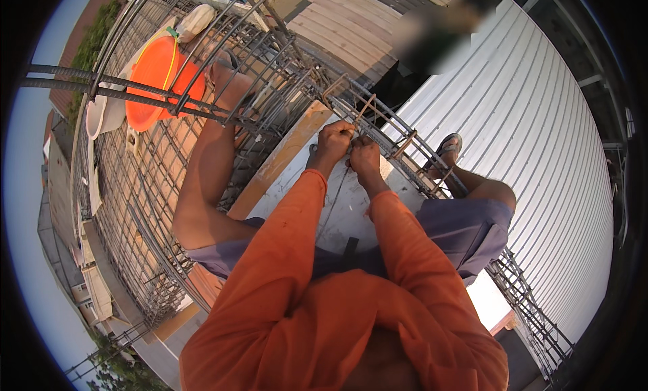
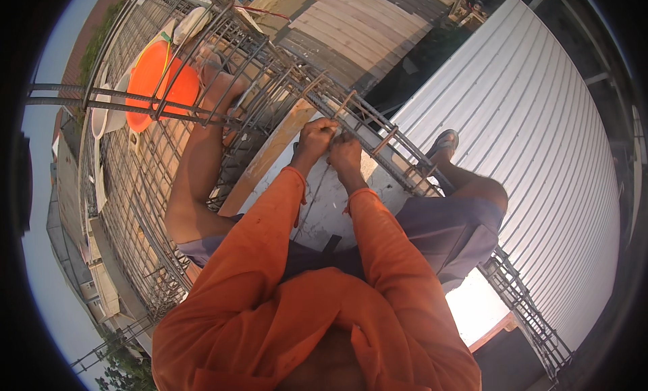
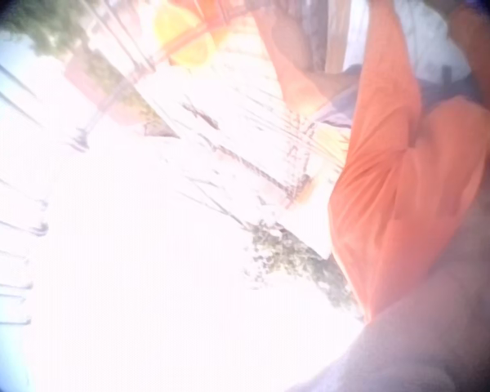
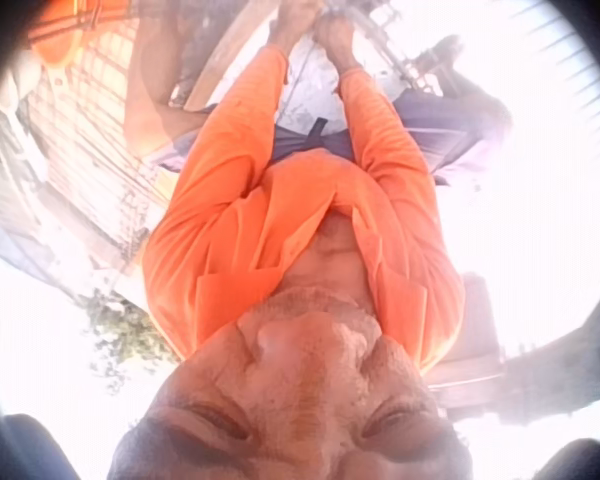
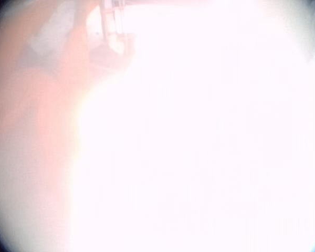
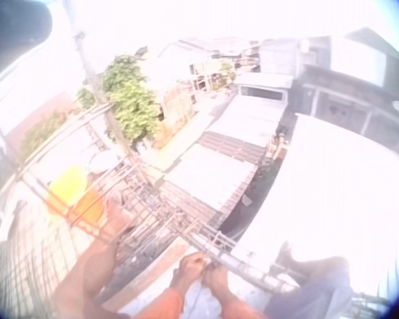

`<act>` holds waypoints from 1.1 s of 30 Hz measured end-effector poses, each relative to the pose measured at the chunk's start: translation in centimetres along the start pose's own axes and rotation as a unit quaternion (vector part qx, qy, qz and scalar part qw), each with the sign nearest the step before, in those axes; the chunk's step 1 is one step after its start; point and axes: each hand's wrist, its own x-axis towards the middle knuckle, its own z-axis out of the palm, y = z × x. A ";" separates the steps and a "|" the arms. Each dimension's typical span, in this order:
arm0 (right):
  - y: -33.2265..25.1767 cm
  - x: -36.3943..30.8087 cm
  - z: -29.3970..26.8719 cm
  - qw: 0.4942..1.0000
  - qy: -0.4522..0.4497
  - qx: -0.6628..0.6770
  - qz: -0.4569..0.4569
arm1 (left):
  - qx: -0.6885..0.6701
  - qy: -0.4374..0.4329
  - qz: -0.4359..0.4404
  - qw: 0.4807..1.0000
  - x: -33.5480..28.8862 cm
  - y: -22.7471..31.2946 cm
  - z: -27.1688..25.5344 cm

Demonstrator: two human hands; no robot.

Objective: The person secures a vertical rebar cage by wrapping wire around the junctions and tightening it with pliers.

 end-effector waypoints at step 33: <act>1.5 2.3 0.1 0.995 -0.012 -0.091 0.046 | 0.355 -0.220 0.198 0.887 1.8 0.6 -2.3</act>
